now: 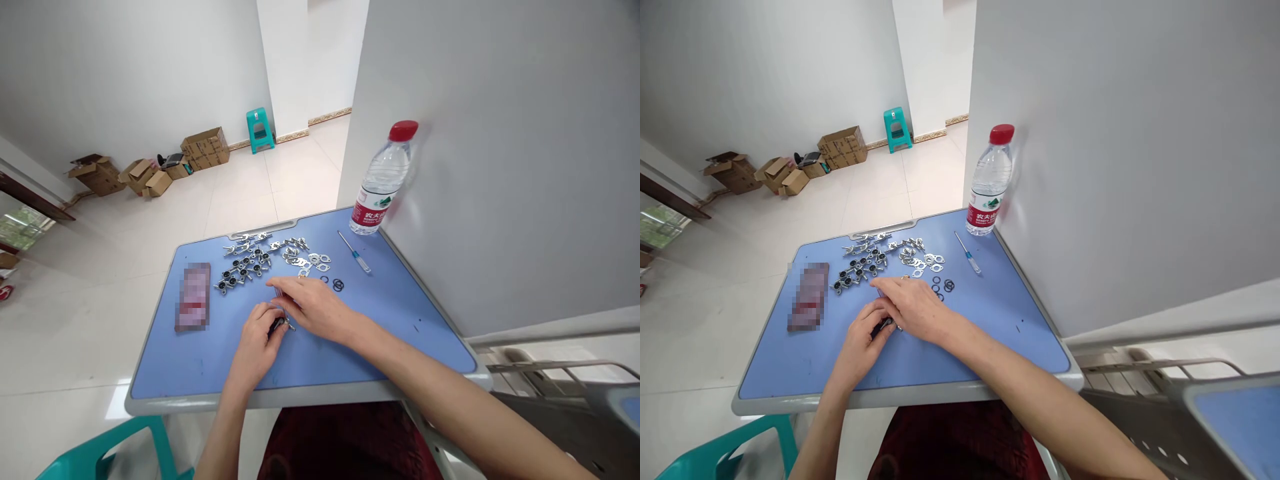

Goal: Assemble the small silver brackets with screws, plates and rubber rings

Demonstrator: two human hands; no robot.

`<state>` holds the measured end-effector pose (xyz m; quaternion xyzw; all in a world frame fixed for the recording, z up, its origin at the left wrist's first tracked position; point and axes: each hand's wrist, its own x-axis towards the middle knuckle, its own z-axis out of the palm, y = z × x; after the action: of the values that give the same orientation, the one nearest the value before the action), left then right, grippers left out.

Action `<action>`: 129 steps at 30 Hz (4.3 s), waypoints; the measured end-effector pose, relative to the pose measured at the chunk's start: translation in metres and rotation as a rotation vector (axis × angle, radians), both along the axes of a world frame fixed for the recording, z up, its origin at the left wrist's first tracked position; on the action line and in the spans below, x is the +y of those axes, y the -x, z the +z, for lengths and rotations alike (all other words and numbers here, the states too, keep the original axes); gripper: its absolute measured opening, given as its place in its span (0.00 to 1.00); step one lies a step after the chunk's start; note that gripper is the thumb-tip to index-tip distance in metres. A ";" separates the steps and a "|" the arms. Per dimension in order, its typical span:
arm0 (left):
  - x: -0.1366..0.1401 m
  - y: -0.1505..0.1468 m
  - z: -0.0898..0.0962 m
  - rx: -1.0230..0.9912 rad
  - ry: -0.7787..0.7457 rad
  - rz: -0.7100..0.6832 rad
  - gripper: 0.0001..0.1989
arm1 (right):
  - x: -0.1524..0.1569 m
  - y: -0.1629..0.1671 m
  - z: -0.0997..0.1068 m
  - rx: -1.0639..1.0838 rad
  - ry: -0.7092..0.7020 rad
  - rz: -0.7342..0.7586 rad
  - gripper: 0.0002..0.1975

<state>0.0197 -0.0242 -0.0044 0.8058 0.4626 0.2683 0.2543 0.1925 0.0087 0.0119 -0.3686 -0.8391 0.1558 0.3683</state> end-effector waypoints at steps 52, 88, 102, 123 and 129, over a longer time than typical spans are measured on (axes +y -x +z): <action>0.002 0.004 -0.010 0.047 -0.041 0.104 0.14 | 0.009 -0.017 0.007 0.036 0.083 -0.005 0.00; 0.002 -0.004 0.000 0.091 0.140 0.114 0.14 | -0.012 -0.025 0.031 -0.154 0.140 0.035 0.10; 0.001 0.000 -0.005 0.018 0.209 0.141 0.14 | -0.014 -0.025 0.033 -0.166 0.175 0.033 0.11; 0.010 -0.001 0.006 0.010 0.271 0.117 0.09 | -0.014 -0.036 0.038 -0.223 0.227 0.000 0.09; 0.007 0.003 -0.002 -0.018 0.229 0.108 0.10 | -0.010 -0.033 0.039 -0.111 0.208 -0.037 0.08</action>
<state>0.0167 -0.0169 -0.0063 0.7429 0.5308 0.2343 0.3338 0.2255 -0.0014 0.0507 -0.4284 -0.8306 0.2148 0.2838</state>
